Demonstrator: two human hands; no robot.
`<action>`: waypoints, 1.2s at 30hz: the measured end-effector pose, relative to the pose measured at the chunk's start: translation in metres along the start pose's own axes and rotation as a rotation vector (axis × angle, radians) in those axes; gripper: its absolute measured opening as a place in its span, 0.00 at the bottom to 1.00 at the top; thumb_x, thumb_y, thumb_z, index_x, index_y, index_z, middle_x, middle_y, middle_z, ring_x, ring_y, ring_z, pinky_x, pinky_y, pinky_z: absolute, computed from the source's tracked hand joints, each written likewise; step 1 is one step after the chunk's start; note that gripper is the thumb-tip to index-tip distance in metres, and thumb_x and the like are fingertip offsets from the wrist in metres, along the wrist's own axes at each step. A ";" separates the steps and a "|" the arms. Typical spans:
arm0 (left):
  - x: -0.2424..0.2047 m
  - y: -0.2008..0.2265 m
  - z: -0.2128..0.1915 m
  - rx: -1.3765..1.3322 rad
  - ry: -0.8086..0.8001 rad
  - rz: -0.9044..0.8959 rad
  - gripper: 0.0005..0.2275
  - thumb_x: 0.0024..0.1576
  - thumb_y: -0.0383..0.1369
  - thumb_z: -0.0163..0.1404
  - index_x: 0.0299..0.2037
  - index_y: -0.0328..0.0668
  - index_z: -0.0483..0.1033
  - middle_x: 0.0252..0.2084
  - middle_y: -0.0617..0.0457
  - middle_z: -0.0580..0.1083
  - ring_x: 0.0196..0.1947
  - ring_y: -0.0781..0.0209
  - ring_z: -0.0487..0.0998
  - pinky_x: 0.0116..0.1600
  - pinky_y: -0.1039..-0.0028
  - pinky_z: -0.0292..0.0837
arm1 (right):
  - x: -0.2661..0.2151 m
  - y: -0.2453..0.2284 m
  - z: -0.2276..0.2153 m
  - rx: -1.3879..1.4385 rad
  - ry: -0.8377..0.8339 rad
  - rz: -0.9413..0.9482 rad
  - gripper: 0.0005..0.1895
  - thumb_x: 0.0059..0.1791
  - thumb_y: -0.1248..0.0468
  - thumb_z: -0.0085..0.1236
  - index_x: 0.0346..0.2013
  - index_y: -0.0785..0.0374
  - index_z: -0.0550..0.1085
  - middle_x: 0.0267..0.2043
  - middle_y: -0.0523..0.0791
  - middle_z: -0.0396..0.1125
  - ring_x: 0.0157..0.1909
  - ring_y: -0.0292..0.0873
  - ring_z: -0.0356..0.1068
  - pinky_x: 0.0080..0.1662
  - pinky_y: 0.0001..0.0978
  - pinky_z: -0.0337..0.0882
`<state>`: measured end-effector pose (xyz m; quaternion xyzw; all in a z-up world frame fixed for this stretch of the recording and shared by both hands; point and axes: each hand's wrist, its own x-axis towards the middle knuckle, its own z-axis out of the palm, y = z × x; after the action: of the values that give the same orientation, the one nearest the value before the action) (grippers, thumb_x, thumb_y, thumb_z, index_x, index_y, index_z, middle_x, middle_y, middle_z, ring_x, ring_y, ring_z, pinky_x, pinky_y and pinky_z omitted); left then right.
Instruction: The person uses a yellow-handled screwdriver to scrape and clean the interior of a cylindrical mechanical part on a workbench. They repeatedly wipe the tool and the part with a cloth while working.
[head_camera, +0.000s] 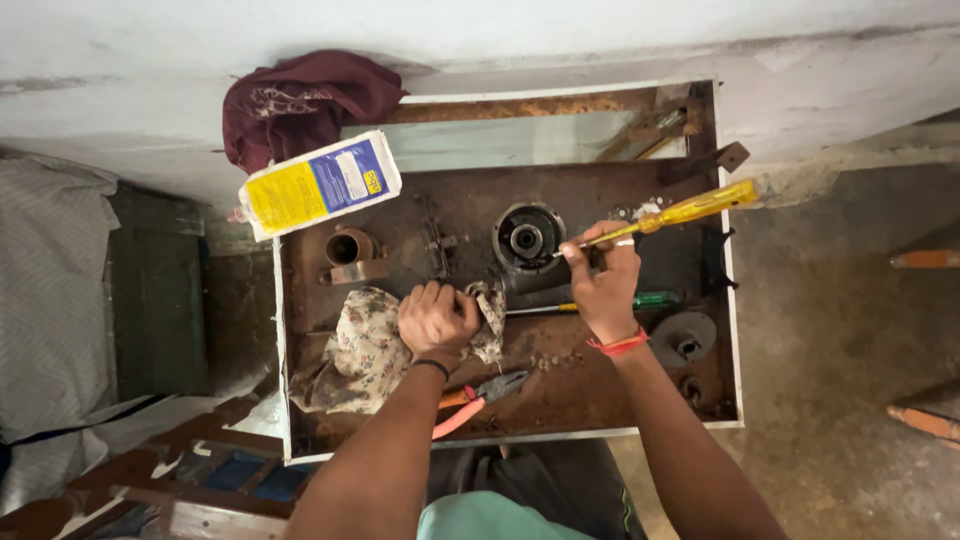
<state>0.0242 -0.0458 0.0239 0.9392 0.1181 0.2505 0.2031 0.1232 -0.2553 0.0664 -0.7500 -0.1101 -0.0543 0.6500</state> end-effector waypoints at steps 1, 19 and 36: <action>0.001 0.001 -0.001 0.002 0.010 -0.001 0.08 0.45 0.29 0.54 0.17 0.43 0.70 0.23 0.50 0.70 0.26 0.50 0.72 0.33 0.61 0.67 | 0.001 0.001 0.000 0.009 0.010 -0.003 0.16 0.52 0.77 0.61 0.48 0.65 0.64 0.37 0.42 0.69 0.38 0.31 0.68 0.43 0.23 0.69; 0.004 0.001 -0.003 0.022 0.008 0.014 0.08 0.45 0.29 0.53 0.16 0.43 0.68 0.22 0.50 0.68 0.25 0.50 0.70 0.32 0.62 0.65 | 0.009 -0.015 -0.007 -0.124 -0.042 -0.043 0.14 0.52 0.78 0.60 0.45 0.66 0.65 0.35 0.45 0.71 0.38 0.33 0.71 0.44 0.24 0.71; 0.005 0.006 -0.004 0.034 -0.013 -0.009 0.08 0.45 0.30 0.54 0.16 0.43 0.68 0.22 0.50 0.69 0.25 0.50 0.72 0.31 0.61 0.66 | 0.005 -0.015 -0.005 -0.132 0.012 -0.038 0.13 0.51 0.74 0.61 0.44 0.66 0.66 0.33 0.45 0.73 0.36 0.33 0.73 0.41 0.25 0.72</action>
<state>0.0271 -0.0479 0.0322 0.9435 0.1254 0.2415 0.1890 0.1247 -0.2579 0.0829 -0.7887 -0.1167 -0.0784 0.5985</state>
